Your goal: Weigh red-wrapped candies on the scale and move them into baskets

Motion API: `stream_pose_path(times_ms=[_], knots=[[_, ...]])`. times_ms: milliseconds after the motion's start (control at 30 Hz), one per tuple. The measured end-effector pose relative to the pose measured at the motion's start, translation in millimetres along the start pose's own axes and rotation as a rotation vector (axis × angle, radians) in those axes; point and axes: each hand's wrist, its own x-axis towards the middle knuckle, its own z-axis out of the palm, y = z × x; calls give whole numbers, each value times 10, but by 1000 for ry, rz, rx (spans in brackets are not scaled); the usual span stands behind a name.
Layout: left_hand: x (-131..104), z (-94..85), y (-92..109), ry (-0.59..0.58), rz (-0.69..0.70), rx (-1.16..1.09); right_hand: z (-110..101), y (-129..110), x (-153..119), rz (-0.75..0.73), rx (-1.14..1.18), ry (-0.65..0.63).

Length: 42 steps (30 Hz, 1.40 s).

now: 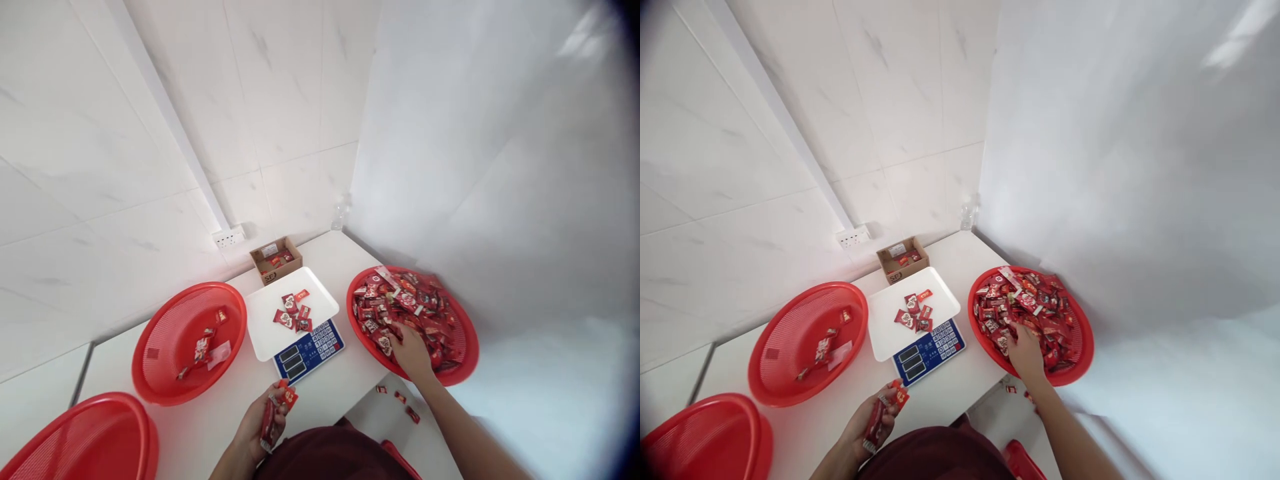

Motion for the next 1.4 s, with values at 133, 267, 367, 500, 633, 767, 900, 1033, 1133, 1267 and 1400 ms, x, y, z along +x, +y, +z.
stream_pose_path(times_ms=[133,267,367,500,633,767,900,1033,1133,1267,1400], knots=[[-16,67,-32,22,-12,1,-29,61,153,33,-137,-13],[-54,118,-61,39,-19,-3,79,-4,341,201,-44,-49],[-72,105,-68,48,-7,-3,119,-23,442,251,5,-74],[-86,37,-56,48,18,-23,-10,50,451,265,35,-62],[-91,-5,-26,57,19,-60,-209,194,418,298,45,5],[-74,-2,-9,42,12,-52,-246,279,405,282,87,3],[-43,-23,-18,25,15,-22,-220,245,411,212,51,-43],[-27,-39,-37,37,10,-16,-281,156,518,96,-215,95],[-38,-20,-47,35,13,-1,-338,110,633,63,-372,53],[-70,-5,-54,40,22,8,-403,87,695,100,-359,-4],[-87,-15,-51,60,2,-20,-439,-38,655,189,-223,73]])
